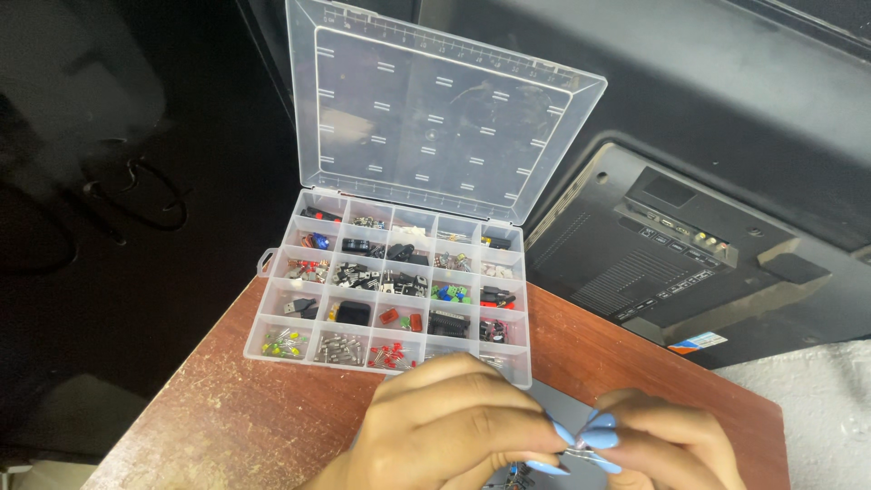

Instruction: The person sorts small electronic components, such as diodes and resistors, from a pile on a gray mat into a compartmentalized plastic storage box. They pick up individual items and place them into specific compartments within the box.

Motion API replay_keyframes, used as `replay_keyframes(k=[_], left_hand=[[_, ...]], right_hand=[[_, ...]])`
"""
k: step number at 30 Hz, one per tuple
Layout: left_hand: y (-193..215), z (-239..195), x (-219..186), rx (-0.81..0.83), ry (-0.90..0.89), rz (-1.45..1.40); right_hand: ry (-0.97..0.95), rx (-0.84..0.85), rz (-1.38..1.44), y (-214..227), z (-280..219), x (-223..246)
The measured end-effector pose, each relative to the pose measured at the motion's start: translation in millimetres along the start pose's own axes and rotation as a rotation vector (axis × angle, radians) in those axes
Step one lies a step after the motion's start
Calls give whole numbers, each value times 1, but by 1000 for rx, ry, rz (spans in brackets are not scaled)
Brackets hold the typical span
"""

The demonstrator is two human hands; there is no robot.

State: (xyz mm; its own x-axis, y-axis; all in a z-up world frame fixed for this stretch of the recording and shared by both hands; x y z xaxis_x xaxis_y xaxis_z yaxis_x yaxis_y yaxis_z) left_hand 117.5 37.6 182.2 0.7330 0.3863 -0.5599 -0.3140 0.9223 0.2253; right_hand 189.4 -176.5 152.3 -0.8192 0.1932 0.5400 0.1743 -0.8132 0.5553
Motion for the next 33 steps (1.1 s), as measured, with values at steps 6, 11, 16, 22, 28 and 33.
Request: replay_keyframes(k=[6, 11, 16, 22, 28, 33], left_hand=[[2, 5, -9, -37, 23, 65], [-2, 5, -10, -106, 12, 123], [-5, 5, -11, -121, 32, 120], [-4, 3, -9, -82, 22, 107], [-13, 8, -14, -224, 58, 154], [-12, 6, -17, -209, 88, 143]], right_hand=[[71, -19, 40, -1, -6, -24], [76, -183, 22, -6, -7, -24], [42, -176, -50, -3, -12, -15], [64, -102, -54, 5, -7, -18], [28, -136, -68, 3, -11, -17], [13, -136, -70, 0, -10, -11]])
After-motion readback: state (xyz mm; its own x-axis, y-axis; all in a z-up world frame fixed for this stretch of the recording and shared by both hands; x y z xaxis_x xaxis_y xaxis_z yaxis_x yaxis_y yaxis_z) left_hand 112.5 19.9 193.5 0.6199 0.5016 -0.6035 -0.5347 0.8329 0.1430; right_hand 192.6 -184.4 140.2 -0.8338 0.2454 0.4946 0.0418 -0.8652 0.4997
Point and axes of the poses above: each hand's wrist, its own z-axis towards the middle knuckle, its own y-axis out of the back of the hand, x = y × z, the point moved 1 cm from there along z, towards the middle knuckle, and after that the axes turned 4 degrees about x, right-handed, at the moved point
